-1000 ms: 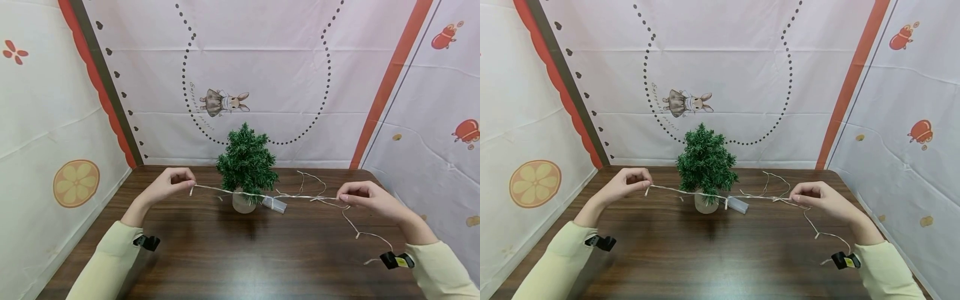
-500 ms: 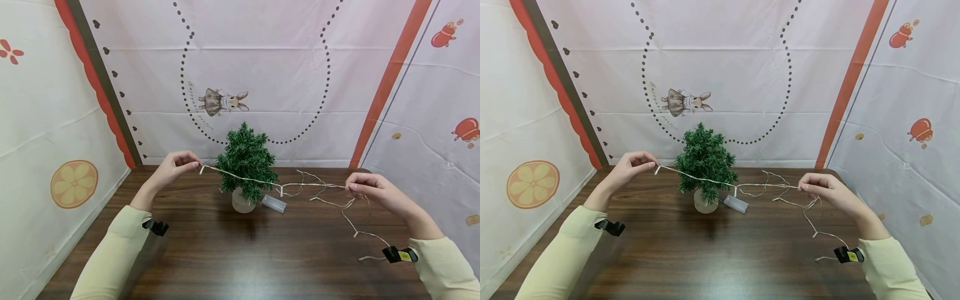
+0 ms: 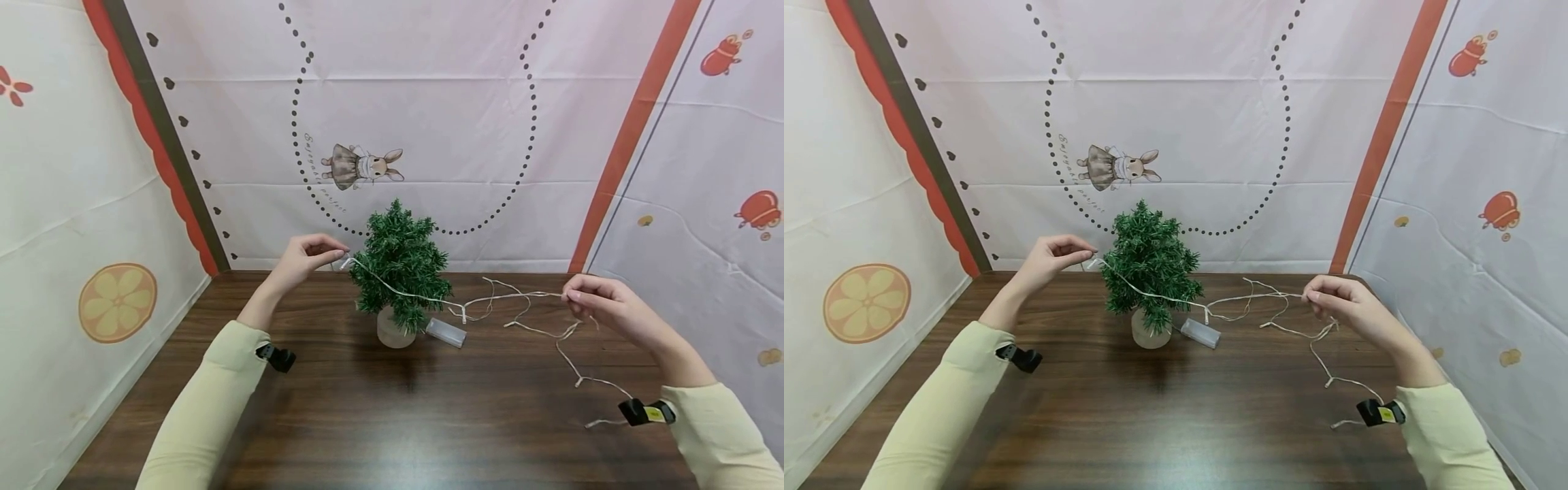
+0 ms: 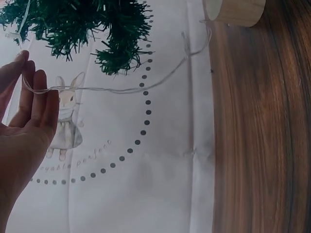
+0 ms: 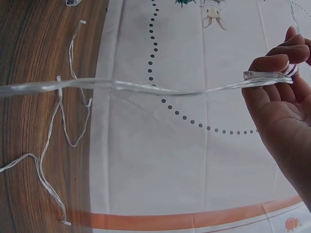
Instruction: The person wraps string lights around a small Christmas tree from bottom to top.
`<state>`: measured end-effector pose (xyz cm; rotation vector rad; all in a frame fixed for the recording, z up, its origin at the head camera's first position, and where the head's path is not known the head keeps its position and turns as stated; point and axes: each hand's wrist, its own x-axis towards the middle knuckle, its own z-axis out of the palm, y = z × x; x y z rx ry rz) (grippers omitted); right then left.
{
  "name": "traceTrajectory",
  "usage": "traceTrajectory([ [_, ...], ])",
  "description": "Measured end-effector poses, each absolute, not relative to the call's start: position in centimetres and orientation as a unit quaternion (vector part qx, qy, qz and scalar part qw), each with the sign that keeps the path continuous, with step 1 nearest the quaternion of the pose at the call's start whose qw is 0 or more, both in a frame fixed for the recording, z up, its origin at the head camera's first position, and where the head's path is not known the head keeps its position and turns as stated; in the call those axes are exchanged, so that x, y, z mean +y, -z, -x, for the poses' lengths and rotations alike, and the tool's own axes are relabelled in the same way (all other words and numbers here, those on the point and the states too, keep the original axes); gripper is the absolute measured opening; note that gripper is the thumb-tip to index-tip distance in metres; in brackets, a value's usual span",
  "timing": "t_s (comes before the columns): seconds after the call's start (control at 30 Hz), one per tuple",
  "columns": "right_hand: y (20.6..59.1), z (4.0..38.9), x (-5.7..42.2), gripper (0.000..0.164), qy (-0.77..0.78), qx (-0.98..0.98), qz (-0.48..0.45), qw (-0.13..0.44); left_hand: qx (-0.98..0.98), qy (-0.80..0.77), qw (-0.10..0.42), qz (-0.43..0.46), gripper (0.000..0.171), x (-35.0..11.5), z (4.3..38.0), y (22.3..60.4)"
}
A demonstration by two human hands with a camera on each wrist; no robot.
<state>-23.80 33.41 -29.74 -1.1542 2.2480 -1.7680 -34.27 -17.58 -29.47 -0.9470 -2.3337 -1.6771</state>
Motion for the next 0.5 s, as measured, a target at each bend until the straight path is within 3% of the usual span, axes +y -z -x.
traceTrajectory([
  [0.5,29.7,23.9,33.3,0.025,0.575,0.736,0.358,0.013,-0.781,0.548,0.064,0.292,0.019,-15.2,35.5,29.9],
])
